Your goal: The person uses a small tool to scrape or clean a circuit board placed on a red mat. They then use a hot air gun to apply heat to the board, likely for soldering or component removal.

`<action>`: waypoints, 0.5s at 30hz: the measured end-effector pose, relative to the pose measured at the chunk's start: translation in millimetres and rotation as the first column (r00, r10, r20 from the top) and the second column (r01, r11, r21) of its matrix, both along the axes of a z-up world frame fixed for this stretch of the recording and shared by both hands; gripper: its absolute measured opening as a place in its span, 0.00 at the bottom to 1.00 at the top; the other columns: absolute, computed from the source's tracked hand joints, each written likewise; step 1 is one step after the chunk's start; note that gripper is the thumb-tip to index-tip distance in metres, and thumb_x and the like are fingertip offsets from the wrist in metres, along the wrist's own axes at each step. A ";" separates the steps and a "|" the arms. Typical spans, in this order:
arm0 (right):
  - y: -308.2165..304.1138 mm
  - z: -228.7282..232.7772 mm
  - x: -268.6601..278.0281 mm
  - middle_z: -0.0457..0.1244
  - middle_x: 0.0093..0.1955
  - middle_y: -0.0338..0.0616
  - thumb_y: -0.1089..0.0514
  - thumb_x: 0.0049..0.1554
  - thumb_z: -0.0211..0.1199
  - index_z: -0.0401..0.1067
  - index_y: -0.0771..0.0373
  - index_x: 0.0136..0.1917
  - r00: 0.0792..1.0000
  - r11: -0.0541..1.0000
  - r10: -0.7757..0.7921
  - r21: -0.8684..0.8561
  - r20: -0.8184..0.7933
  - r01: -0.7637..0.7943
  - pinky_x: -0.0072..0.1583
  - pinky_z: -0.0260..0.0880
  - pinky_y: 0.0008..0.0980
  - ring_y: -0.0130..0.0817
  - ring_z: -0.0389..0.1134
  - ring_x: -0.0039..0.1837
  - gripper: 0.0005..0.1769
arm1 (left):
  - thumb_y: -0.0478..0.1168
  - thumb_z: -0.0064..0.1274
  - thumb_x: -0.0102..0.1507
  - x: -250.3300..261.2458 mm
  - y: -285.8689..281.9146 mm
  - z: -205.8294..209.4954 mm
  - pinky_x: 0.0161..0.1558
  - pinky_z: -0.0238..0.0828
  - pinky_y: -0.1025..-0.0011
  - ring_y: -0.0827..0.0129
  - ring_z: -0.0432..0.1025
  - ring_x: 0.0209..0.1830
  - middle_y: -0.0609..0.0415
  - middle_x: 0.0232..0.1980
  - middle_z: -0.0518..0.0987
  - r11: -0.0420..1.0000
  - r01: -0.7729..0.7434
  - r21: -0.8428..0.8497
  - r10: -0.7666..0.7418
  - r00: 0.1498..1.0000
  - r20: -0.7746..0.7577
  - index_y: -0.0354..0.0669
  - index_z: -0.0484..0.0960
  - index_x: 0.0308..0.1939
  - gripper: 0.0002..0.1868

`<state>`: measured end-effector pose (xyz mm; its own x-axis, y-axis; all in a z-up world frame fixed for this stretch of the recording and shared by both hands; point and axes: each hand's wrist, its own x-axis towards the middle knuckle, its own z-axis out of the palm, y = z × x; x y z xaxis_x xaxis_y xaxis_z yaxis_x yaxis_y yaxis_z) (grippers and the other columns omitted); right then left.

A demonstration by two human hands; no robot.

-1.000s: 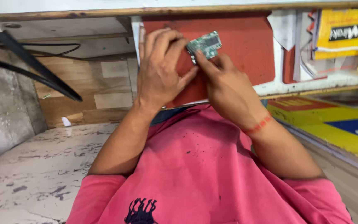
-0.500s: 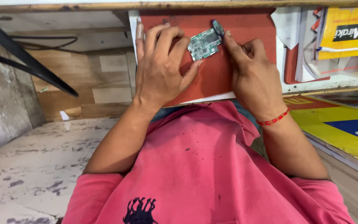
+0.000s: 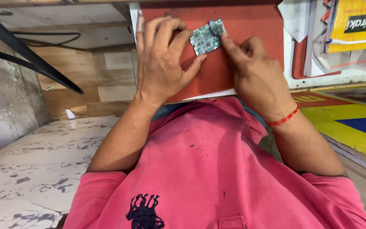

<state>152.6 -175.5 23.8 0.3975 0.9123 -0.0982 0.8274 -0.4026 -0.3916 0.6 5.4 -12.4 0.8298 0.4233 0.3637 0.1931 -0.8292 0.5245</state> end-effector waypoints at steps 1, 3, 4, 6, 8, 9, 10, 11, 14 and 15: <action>2.2 -1.7 0.3 0.64 0.55 0.56 0.70 0.59 0.53 0.68 0.55 0.76 1.000 1.000 0.009 0.024 0.001 -0.009 0.48 0.71 0.50 0.57 0.69 0.45 0.33 | 0.49 0.72 0.60 -1.0 1.0 0.2 0.74 0.47 0.39 0.54 0.64 0.66 0.53 0.59 0.73 1.000 -0.002 -0.008 0.002 1.000 -0.008 0.39 0.83 0.53 0.25; 5.3 -2.4 0.6 0.63 0.55 0.57 0.70 0.58 0.52 0.68 0.55 0.76 1.000 0.997 0.022 0.072 0.007 -0.023 0.49 0.71 0.51 0.58 0.69 0.47 0.34 | 0.49 0.72 0.60 -1.7 1.7 1.7 0.75 0.47 0.39 0.54 0.64 0.66 0.53 0.59 0.73 1.000 -0.002 -0.024 0.001 1.000 -0.021 0.39 0.83 0.53 0.25; 6.0 -1.9 0.7 0.63 0.55 0.57 0.70 0.58 0.52 0.68 0.55 0.77 1.000 0.998 0.027 0.064 0.013 -0.028 0.48 0.71 0.51 0.58 0.69 0.46 0.34 | 0.49 0.72 0.60 -2.1 2.2 2.5 0.75 0.47 0.39 0.54 0.64 0.66 0.53 0.59 0.73 1.000 0.003 -0.028 -0.004 1.000 -0.021 0.39 0.83 0.53 0.25; 6.3 1.3 2.5 0.63 0.54 0.58 0.70 0.59 0.52 0.67 0.56 0.78 0.998 0.998 0.044 0.042 0.033 -0.045 0.47 0.71 0.51 0.58 0.69 0.44 0.34 | 0.49 0.72 0.60 -0.1 1.9 2.1 0.75 0.47 0.40 0.54 0.64 0.65 0.53 0.58 0.72 0.999 0.007 -0.043 -0.007 1.000 -0.011 0.40 0.83 0.54 0.25; 8.9 4.5 -0.7 0.63 0.52 0.57 0.69 0.59 0.52 0.68 0.55 0.77 0.999 0.999 0.037 0.007 0.001 -0.038 0.46 0.71 0.51 0.57 0.69 0.43 0.33 | 0.49 0.72 0.59 -2.3 3.8 2.2 0.75 0.47 0.39 0.55 0.64 0.65 0.53 0.58 0.73 1.000 0.000 -0.031 0.000 1.000 -0.014 0.39 0.83 0.53 0.25; 8.5 6.8 -1.9 0.63 0.51 0.56 0.69 0.59 0.52 0.68 0.54 0.76 0.999 0.999 0.030 -0.016 -0.011 -0.030 0.46 0.71 0.52 0.57 0.69 0.42 0.33 | 0.49 0.72 0.59 -2.4 3.8 1.4 0.75 0.46 0.39 0.56 0.64 0.65 0.53 0.58 0.73 1.000 0.001 -0.030 -0.001 1.000 -0.011 0.39 0.83 0.53 0.24; 8.3 8.4 -2.4 0.63 0.52 0.56 0.69 0.60 0.52 0.68 0.55 0.76 1.000 1.000 0.026 -0.007 -0.001 -0.026 0.46 0.70 0.52 0.57 0.69 0.42 0.32 | 0.49 0.72 0.59 -2.1 3.8 0.0 0.75 0.47 0.39 0.55 0.64 0.65 0.54 0.58 0.73 1.000 -0.001 -0.019 0.001 1.000 -0.004 0.39 0.83 0.53 0.25; 6.0 10.2 -3.7 0.63 0.53 0.56 0.68 0.61 0.52 0.67 0.56 0.77 1.000 1.000 0.019 -0.003 0.007 -0.019 0.46 0.70 0.52 0.57 0.69 0.43 0.31 | 0.49 0.72 0.60 -2.5 2.4 -1.5 0.75 0.47 0.39 0.55 0.64 0.66 0.54 0.58 0.73 1.000 0.000 -0.013 0.000 1.000 0.000 0.39 0.83 0.53 0.25; 2.8 14.8 -6.8 0.63 0.52 0.57 0.68 0.60 0.52 0.68 0.56 0.76 1.000 0.998 0.002 -0.056 0.003 -0.001 0.44 0.70 0.51 0.57 0.68 0.41 0.31 | 0.49 0.72 0.60 -2.6 0.8 -2.8 0.74 0.48 0.41 0.55 0.64 0.66 0.53 0.58 0.72 0.999 0.013 -0.036 -0.013 1.000 -0.011 0.39 0.83 0.54 0.25; 6.6 15.3 -4.8 0.63 0.51 0.57 0.68 0.59 0.52 0.68 0.56 0.75 1.000 0.997 0.004 -0.075 0.003 -0.004 0.43 0.70 0.51 0.57 0.68 0.40 0.32 | 0.50 0.72 0.60 -0.9 3.8 -1.9 0.74 0.49 0.41 0.55 0.64 0.66 0.53 0.58 0.72 0.999 0.011 -0.041 -0.011 1.000 -0.012 0.39 0.83 0.54 0.25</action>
